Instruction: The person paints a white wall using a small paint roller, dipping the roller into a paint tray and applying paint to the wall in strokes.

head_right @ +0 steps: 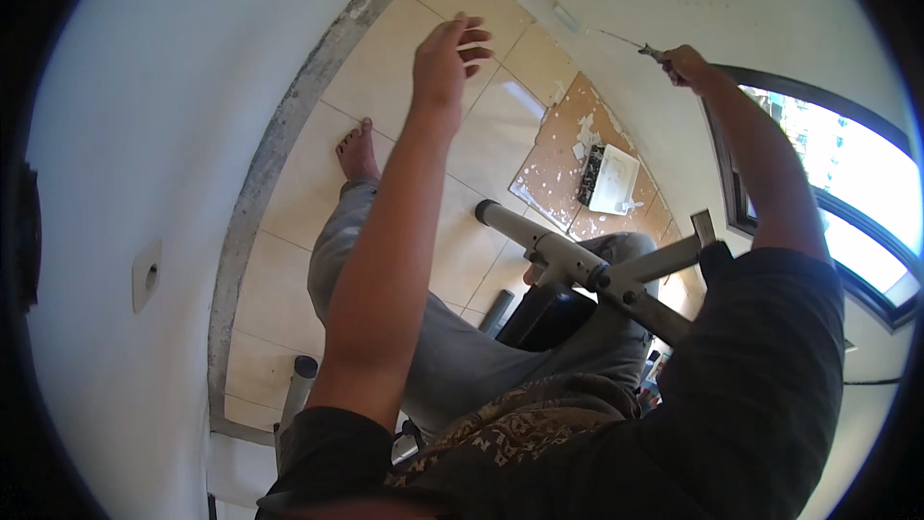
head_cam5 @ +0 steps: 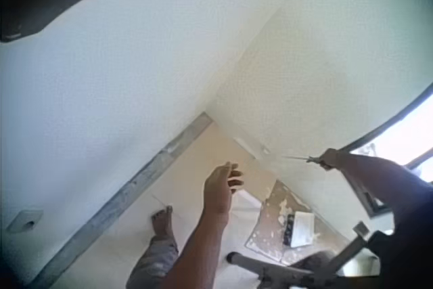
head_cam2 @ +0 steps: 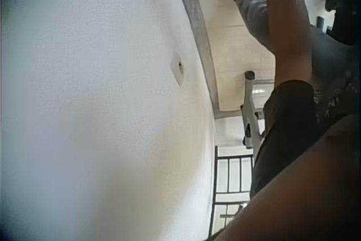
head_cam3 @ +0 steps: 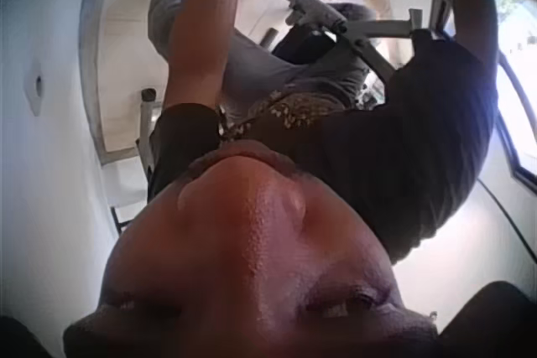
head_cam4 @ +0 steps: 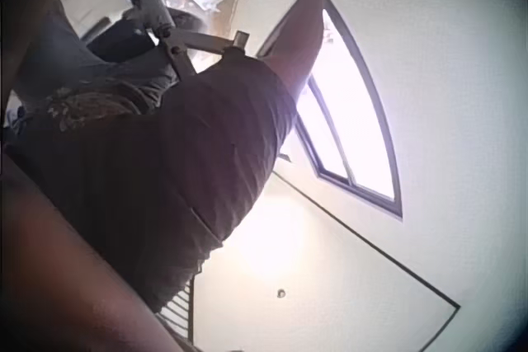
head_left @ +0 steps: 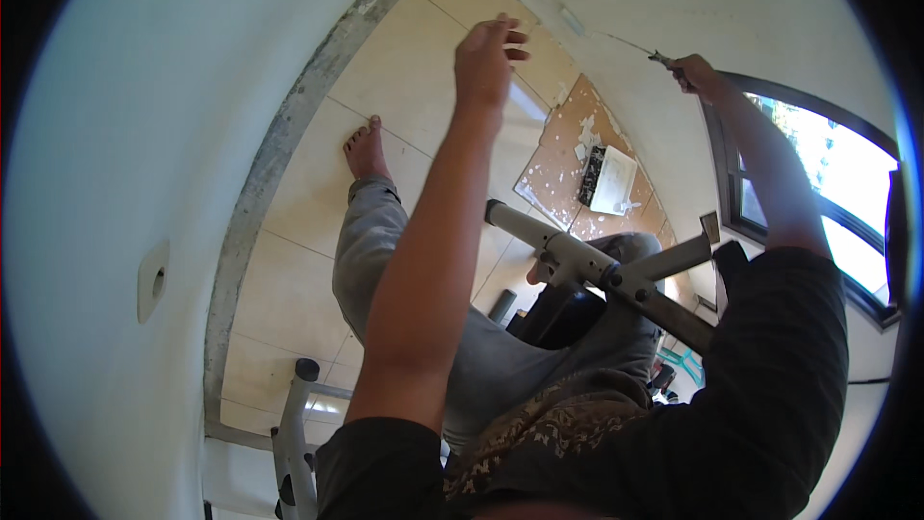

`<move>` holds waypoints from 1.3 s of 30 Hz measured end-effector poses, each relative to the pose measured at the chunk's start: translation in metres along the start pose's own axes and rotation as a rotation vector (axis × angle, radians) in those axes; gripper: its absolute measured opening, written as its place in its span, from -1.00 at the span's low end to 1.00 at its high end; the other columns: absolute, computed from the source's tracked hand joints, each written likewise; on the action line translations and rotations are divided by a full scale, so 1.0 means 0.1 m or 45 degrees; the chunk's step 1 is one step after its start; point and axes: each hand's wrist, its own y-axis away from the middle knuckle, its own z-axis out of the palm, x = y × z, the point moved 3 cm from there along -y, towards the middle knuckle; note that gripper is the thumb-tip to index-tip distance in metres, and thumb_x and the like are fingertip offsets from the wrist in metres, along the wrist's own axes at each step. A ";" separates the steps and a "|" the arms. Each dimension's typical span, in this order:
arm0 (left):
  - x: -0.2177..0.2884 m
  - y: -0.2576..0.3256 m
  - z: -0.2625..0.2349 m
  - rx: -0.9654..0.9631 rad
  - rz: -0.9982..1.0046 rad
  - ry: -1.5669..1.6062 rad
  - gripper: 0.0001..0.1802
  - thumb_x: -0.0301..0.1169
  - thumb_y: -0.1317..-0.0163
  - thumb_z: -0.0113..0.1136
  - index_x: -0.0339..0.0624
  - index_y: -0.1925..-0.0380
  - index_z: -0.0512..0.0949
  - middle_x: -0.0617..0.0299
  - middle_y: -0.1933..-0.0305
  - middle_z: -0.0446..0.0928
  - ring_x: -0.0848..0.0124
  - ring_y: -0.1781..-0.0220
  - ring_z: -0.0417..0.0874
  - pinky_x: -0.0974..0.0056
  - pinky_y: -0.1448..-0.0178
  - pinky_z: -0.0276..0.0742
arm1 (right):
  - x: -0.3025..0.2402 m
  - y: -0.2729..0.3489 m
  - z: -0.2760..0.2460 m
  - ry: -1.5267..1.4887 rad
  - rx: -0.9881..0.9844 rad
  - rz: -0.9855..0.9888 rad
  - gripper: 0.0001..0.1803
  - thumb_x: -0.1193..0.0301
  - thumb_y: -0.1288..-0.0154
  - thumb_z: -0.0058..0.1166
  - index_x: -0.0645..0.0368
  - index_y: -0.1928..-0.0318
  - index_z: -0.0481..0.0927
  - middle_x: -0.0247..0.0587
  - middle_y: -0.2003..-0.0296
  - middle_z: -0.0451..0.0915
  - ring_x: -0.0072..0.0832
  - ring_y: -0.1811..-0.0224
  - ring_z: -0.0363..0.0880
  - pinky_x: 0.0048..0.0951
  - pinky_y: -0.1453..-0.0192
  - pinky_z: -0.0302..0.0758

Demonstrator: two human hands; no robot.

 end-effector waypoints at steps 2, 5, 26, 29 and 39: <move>0.05 0.02 0.09 -0.041 -0.008 0.017 -0.63 -0.09 -0.46 -0.02 -0.10 0.09 0.62 0.30 0.20 0.65 0.51 0.27 0.62 0.37 0.16 0.38 | 0.01 -0.26 0.21 0.002 0.043 0.017 -0.77 0.29 -0.38 0.11 0.12 0.41 0.55 -0.44 0.60 0.40 -0.66 0.61 0.30 -0.49 0.52 0.35; 0.09 -0.01 0.19 -0.025 -0.143 0.084 -0.63 -0.09 -0.47 -0.03 -0.10 0.09 0.61 0.28 0.20 0.65 0.50 0.25 0.62 0.35 0.12 0.38 | 0.09 -0.50 0.43 -0.063 0.079 0.035 -0.75 0.26 -0.42 0.06 0.08 0.42 0.55 -0.49 0.59 0.40 -0.67 0.60 0.28 -0.51 0.50 0.31; 0.19 0.01 0.09 0.026 -0.164 0.470 -0.66 -0.13 -0.46 0.00 -0.12 0.11 0.63 0.32 0.23 0.61 0.46 0.22 0.56 0.32 0.09 0.37 | -0.41 0.13 -0.19 0.127 0.182 -0.072 -0.74 0.26 -0.37 0.12 0.11 0.43 0.61 -0.44 0.61 0.44 -0.66 0.64 0.28 -0.52 0.55 0.27; 0.22 0.00 -0.03 0.069 -0.187 0.466 -0.67 -0.15 -0.46 0.00 -0.13 0.12 0.63 0.32 0.23 0.60 0.46 0.22 0.56 0.31 0.08 0.38 | -0.33 -0.46 0.38 0.044 0.241 -0.053 -0.71 0.26 -0.33 0.17 0.13 0.50 0.58 -0.38 0.62 0.46 -0.62 0.64 0.32 -0.46 0.56 0.29; 0.31 -0.05 -0.11 0.112 -0.109 0.529 -0.67 -0.15 -0.45 0.01 -0.14 0.12 0.61 0.32 0.25 0.57 0.47 0.23 0.55 0.32 0.08 0.38 | -0.04 -0.88 0.57 0.071 0.199 -0.125 -0.65 0.26 -0.37 0.12 0.18 0.54 0.56 -0.30 0.63 0.50 -0.56 0.66 0.36 -0.42 0.57 0.31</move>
